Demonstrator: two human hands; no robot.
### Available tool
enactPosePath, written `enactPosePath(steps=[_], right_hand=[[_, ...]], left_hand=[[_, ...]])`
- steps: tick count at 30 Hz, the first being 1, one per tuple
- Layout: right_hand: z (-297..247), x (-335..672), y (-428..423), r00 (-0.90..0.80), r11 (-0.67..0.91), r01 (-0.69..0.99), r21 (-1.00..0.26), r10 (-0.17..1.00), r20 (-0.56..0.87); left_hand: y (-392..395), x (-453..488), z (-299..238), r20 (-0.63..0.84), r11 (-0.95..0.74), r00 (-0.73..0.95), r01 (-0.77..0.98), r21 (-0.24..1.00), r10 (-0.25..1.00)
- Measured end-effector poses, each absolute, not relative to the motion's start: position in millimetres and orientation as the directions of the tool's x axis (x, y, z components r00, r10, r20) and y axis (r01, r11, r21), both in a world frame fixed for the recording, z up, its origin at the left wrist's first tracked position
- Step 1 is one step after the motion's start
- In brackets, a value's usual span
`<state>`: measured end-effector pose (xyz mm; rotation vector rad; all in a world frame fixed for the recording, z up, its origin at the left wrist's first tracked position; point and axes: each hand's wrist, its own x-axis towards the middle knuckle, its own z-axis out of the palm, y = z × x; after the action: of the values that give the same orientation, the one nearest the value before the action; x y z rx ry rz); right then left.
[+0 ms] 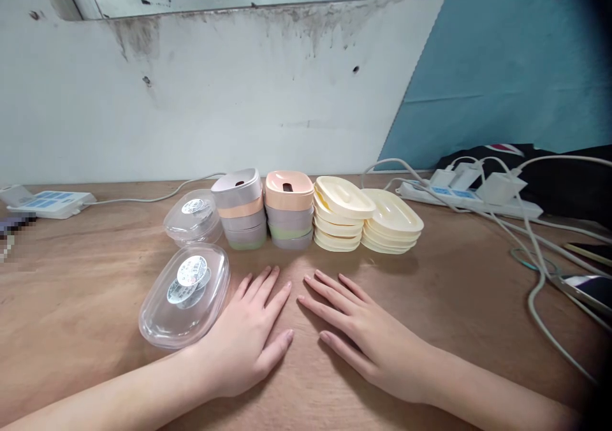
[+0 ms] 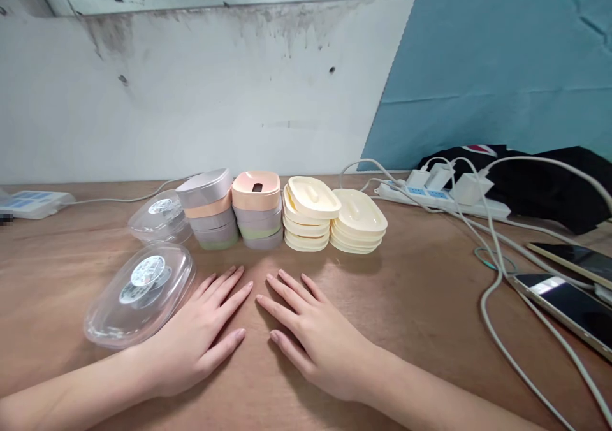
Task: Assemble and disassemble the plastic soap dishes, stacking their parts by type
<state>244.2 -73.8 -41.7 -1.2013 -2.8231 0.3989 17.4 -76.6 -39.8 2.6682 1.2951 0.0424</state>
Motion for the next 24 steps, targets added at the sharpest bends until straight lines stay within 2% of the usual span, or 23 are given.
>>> enactPosePath(steps=[24], right_hand=[[-43.2, 245.3, -74.3, -0.702, 0.672, 0.699, -0.244, 0.710, -0.057]], left_hand=[[-76.7, 16.9, -41.6, -0.013, -0.617, 0.629, 0.766, 0.180, 0.778]])
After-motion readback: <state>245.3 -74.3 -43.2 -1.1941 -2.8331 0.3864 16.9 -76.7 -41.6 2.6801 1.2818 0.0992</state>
